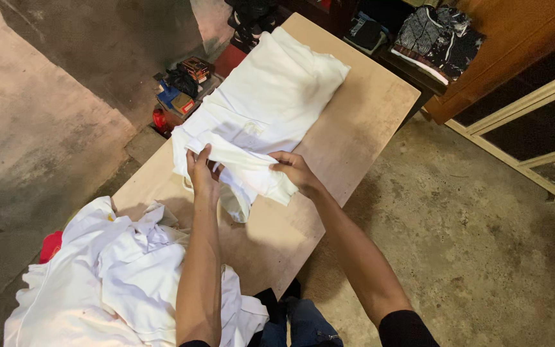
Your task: The person picks up a white t-shirt from a pile, lays it flat on a table, and folds it into a small rectangular shape.
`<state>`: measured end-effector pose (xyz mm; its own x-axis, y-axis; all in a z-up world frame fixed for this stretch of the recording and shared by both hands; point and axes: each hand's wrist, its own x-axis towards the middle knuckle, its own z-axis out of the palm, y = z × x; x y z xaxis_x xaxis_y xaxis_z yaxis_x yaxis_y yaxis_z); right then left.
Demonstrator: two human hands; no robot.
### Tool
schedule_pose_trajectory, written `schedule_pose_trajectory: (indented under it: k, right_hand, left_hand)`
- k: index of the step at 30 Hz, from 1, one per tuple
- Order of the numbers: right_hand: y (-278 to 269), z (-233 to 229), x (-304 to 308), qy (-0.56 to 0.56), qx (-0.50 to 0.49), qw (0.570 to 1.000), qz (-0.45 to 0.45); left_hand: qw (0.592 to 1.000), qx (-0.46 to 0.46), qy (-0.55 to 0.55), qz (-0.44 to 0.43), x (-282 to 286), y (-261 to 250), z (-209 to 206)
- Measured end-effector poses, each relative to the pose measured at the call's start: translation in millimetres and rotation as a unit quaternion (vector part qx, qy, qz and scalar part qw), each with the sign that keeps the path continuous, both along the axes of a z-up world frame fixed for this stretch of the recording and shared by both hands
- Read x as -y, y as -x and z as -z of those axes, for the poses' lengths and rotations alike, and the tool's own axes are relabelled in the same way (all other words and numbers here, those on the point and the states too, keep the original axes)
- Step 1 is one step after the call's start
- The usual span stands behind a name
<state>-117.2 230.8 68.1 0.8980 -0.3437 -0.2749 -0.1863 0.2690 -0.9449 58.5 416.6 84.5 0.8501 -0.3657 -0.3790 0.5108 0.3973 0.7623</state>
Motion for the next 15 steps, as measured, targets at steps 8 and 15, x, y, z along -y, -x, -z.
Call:
schedule_pose_trajectory:
  k: [8,15]
  right_hand:
    - [-14,-1,1,-0.015,0.011,0.999,0.032]
    - [-19,-17,1,-0.090,0.028,0.994,0.061]
  left_hand:
    - [0.993,0.060,-0.097,-0.017,-5,-7,5]
    - [0.982,0.055,-0.173,0.052,-18,-16,61]
